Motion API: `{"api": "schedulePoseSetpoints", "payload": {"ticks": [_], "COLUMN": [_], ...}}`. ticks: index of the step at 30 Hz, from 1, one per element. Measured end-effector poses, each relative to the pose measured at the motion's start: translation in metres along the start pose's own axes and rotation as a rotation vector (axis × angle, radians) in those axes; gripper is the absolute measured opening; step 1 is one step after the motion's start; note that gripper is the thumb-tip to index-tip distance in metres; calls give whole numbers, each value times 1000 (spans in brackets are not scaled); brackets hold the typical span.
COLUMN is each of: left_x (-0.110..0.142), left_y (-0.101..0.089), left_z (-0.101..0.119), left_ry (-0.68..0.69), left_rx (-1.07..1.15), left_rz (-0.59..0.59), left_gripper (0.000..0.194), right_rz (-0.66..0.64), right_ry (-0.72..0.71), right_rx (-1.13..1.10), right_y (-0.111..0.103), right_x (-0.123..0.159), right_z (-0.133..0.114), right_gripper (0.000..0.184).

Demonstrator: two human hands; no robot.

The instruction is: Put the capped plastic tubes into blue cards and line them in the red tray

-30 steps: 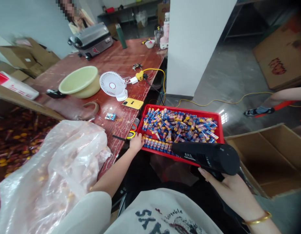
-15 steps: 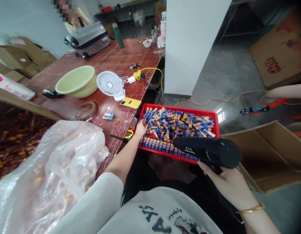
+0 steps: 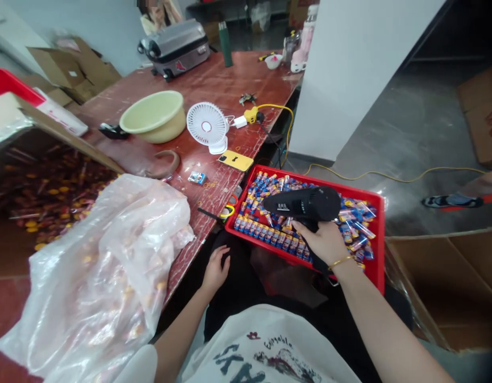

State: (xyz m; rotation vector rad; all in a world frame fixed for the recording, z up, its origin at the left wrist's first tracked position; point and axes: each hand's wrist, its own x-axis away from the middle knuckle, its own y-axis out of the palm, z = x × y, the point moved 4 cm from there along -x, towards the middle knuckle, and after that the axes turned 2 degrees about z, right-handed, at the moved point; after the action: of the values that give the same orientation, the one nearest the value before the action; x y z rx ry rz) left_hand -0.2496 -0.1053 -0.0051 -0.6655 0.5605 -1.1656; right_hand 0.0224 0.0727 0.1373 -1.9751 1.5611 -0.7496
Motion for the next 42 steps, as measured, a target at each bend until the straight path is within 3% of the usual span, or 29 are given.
{"api": "schedulePoseSetpoints", "payload": {"ticks": [5, 11, 14, 20, 28, 34, 42], "left_x": [7, 4, 5, -13, -39, -30, -48], "left_y": [0, -3, -6, -3, -4, 1, 10], "left_z": [-14, -15, -18, -17, -3, -9, -3], "left_ry": [-15, 1, 1, 27, 85, 96, 141], "left_rx": [12, 25, 23, 28, 20, 0, 29], "left_rz": [-6, -2, 8, 15, -2, -28, -37], "left_gripper": [21, 20, 20, 20, 20, 21, 22], "right_rz": [-36, -165, -176, -175, -177, -132, -89], "right_ry": [2, -70, -66, -9, 28, 96, 495], "right_rx": [94, 17, 37, 201, 140, 85, 29], "right_y": [8, 42, 41, 9, 0, -45, -117], "right_x": [3, 12, 20, 36, 26, 46, 108], "right_z": [-3, -23, -17, 12, 0, 46, 109], "right_gripper": [38, 35, 36, 38, 41, 44, 56]}}
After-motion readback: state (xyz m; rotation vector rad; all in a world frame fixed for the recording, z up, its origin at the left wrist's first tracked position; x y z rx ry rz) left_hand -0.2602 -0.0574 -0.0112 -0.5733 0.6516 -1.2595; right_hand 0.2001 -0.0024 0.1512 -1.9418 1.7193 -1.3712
